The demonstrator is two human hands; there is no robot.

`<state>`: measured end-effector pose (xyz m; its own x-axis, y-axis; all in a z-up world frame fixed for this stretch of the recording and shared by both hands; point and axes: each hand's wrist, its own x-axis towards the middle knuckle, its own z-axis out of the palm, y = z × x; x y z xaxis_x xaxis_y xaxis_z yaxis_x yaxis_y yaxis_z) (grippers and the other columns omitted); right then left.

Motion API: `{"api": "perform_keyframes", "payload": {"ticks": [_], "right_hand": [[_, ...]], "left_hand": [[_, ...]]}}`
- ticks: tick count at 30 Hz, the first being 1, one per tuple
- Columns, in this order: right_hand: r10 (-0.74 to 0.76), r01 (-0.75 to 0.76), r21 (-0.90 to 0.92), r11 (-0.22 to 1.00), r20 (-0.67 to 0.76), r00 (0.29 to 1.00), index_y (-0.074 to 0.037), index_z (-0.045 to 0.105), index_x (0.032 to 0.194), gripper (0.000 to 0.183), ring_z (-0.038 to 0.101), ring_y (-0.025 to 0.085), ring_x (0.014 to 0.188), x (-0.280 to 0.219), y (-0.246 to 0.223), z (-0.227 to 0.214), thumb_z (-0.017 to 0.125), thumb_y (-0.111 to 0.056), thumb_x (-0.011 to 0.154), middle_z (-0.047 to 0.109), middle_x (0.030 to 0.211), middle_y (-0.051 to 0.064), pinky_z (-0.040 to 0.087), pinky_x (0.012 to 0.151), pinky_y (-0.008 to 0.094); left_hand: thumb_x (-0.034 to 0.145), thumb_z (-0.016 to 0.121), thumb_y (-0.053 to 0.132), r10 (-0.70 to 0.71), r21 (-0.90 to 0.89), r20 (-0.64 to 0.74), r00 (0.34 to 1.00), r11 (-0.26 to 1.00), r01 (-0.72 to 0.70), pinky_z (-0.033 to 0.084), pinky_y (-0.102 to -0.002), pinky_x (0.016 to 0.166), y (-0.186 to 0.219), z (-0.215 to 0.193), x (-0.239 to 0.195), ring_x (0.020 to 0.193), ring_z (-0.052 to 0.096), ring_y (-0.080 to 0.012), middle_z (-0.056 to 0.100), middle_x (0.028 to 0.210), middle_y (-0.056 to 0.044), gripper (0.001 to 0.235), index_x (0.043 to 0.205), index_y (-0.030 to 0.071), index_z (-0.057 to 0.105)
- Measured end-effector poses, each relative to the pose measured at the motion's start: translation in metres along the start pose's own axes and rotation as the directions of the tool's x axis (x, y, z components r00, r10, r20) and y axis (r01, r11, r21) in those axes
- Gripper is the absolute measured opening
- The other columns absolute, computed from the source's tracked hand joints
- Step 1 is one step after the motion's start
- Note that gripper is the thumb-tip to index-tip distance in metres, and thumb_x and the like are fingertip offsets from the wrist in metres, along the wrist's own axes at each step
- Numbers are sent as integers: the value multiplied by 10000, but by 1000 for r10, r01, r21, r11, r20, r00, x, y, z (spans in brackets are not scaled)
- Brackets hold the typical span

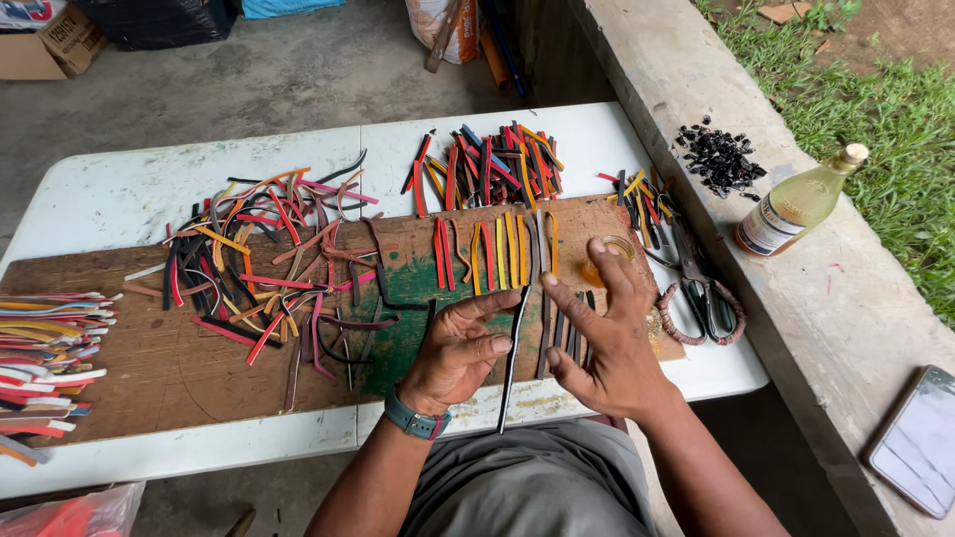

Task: The person sorts colorful cord strips on a wooden board, picking up individual strips, inspecting them, and placing them into color-matched piles. The person occasionally dips fingers into a small jar of amber liquid while handling the cords.

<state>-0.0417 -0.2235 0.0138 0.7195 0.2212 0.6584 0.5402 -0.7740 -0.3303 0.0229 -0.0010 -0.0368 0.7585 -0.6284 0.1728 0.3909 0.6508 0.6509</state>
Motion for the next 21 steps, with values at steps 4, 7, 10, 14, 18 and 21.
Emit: {"api": "perform_keyframes", "payload": {"ticks": [4,7,10,14,18,21], "right_hand": [[-72,72,-15,997,30,997,-275,655,1390,557,277,439,1498,-5,-13,-1,625,-491,877,338,1604,208,218,1218,576],[-92,91,-118,989,0,996,-268,686,1369,543,283,417,1483,-2,-13,-3,643,-484,872,360,1592,196,224,1188,560],[-46,37,-186,982,-46,998,-261,693,1361,518,281,408,1499,3,-4,-7,661,-460,884,367,1601,183,223,1181,544],[-96,93,-108,990,-27,995,-251,689,1356,524,278,390,1485,1,-10,-6,678,-461,877,353,1597,187,221,1179,553],[-119,117,-213,970,3,993,-257,747,1225,420,367,340,1410,-3,0,-11,721,-440,847,477,1499,138,264,1110,524],[140,-96,-420,902,75,987,-185,765,1136,386,443,322,1363,11,51,-24,732,-374,800,564,1411,99,309,1087,501]], "left_hand": [[884,696,-136,28,-3,-3,1000,1000,-28,544,-307,1045,-3,-3,-1,1196,662,-183,684,1333,-107,514,1380,-21,627],[868,695,-138,28,5,5,1000,1000,-28,553,-313,1055,-2,-5,-1,1218,659,-186,686,1327,-105,516,1364,-14,626],[882,699,-142,9,-8,23,1000,1000,-9,559,-314,1011,-2,-4,-5,1181,660,-195,686,1334,-108,510,1373,-21,630],[853,697,-143,16,1,-6,1000,1000,-16,566,-313,1011,-2,-6,-3,1209,675,-176,688,1313,-104,505,1336,-12,625],[908,706,-125,43,-21,17,999,999,-43,572,-305,976,-4,-15,2,1119,690,-193,704,1286,-125,455,1347,-25,643],[929,721,-120,56,-22,-7,998,998,-56,577,-305,973,-7,-21,1,1134,686,-196,706,1261,-128,401,1313,-31,649]]}}
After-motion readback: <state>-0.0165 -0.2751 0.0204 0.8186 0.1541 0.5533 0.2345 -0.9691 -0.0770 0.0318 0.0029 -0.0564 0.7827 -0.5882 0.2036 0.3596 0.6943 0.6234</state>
